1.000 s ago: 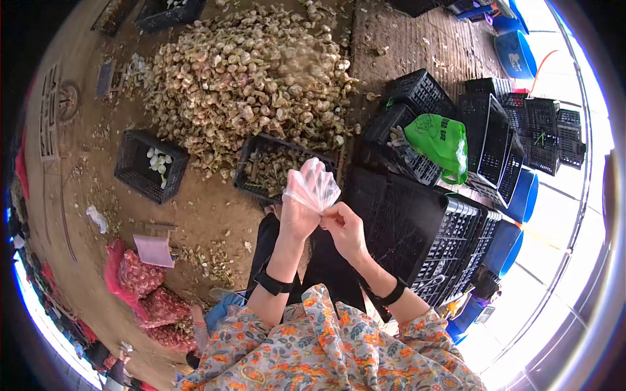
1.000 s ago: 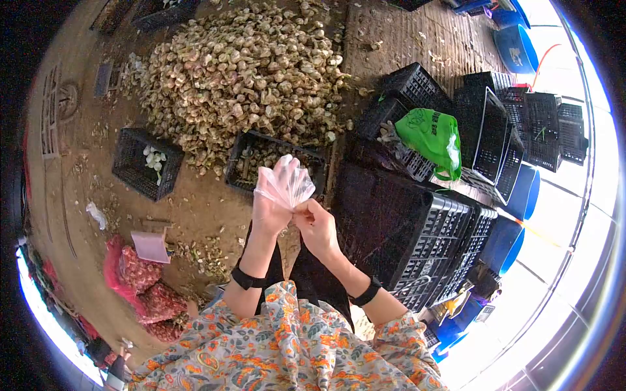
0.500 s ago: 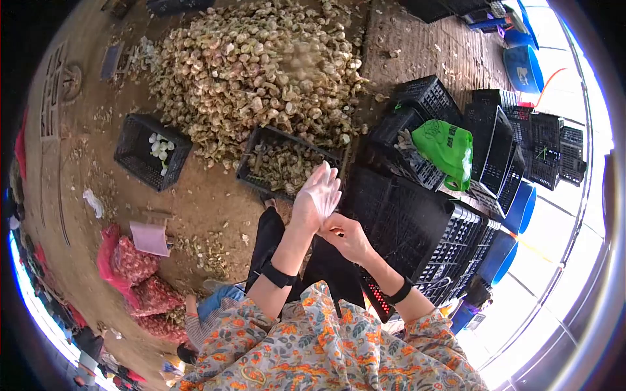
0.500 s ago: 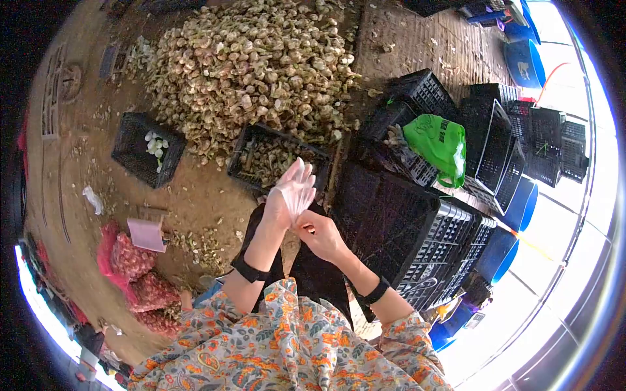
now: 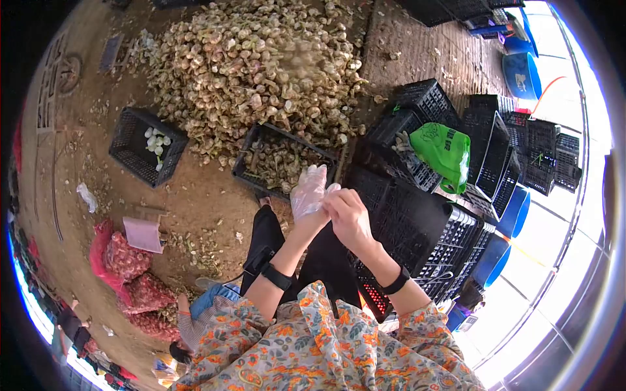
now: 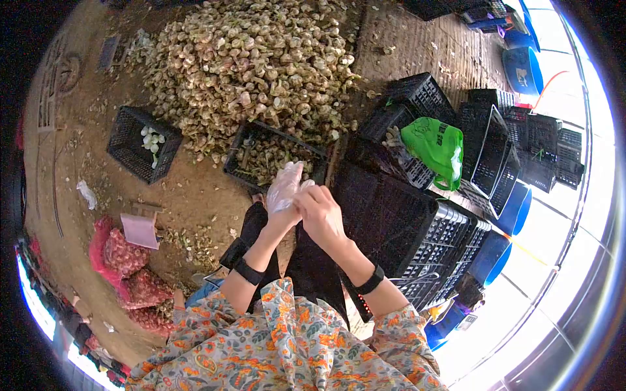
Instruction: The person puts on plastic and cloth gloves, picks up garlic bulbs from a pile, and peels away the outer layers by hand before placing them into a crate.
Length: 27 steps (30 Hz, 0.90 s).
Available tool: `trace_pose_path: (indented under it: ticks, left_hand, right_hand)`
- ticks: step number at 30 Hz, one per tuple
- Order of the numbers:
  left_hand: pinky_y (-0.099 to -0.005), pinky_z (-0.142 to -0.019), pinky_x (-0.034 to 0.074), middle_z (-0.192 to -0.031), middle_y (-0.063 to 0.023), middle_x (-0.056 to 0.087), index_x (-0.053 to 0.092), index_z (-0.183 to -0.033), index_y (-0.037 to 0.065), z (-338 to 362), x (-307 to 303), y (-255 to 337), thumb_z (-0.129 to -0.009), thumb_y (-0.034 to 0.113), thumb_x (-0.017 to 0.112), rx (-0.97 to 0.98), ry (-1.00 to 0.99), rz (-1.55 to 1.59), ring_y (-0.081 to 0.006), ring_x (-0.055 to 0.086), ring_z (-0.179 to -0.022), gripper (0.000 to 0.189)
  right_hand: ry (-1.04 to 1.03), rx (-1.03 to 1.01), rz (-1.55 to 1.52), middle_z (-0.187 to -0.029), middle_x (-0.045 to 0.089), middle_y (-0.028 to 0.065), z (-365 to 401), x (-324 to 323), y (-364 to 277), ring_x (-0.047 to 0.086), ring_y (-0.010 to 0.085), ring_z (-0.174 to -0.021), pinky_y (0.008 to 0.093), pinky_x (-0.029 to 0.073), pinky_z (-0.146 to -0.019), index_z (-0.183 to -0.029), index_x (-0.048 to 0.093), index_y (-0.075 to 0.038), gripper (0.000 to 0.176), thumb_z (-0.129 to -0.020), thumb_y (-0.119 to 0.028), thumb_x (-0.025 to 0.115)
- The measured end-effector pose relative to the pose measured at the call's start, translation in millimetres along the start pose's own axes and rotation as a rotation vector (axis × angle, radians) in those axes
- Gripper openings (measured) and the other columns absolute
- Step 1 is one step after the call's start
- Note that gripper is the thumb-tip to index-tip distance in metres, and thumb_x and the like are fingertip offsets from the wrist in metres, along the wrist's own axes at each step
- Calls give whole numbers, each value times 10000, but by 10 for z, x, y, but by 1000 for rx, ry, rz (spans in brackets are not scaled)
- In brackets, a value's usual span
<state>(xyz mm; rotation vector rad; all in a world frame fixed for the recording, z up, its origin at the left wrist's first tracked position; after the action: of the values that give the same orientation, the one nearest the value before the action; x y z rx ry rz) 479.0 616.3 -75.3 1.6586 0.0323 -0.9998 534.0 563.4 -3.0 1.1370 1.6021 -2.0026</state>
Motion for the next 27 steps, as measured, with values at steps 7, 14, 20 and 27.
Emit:
trace_pose_path:
  ticks: [7, 14, 20, 27]
  left_hand:
    - [-427, -815, 379, -1128, -30, 520, 628, -980, 184, -70, 313, -22, -758, 301, 595, 120, -365, -345, -244, 460, -1061, 253]
    - [-429, -802, 368, -1260, -125, 419, 493, -1244, 170, -140, -24, 264, -764, 533, 525, 196, -184, -384, -300, 431, -1069, 602]
    - [-511, -941, 271, -1374, -138, 325, 311, -1385, 157, 28, 5, 190, -798, 598, 441, 210, -294, -467, -357, 337, -1206, 745]
    - [-575, -966, 226, -1386, -160, 307, 293, -1395, 149, 89, -162, 503, -796, 651, 429, 372, -309, -303, -432, 322, -1204, 794]
  right_hand:
    - [-74, 137, -411, -824, 554, 130, 109, 65, 7, 566, 303, -755, 348, 472, -670, -842, 556, 19, 75, -774, 35, 582]
    - [-127, 134, -474, -817, 551, 125, 256, 126, -205, 574, 272, -742, 315, 465, -657, -841, 562, 16, 62, -787, 35, 585]
    - [-4, 292, -564, -813, 599, 78, 158, -136, 90, 581, 140, -716, 252, 462, -604, -825, 618, -15, 35, -793, -8, 608]
    - [133, 564, -618, -767, 545, -6, 31, -28, 1051, 487, 51, -687, 207, 425, -632, -1003, 592, 3, 206, -822, -85, 634]
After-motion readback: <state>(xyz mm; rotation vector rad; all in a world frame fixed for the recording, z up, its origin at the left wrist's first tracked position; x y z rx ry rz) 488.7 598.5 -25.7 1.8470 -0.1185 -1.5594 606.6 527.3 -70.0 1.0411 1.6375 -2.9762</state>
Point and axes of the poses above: each hand's wrist, its own z-axis away from the middle knuckle, its own x-axis out of the palm, y = z × x, the point moved 10 cm from there along -z, towards the middle knuckle
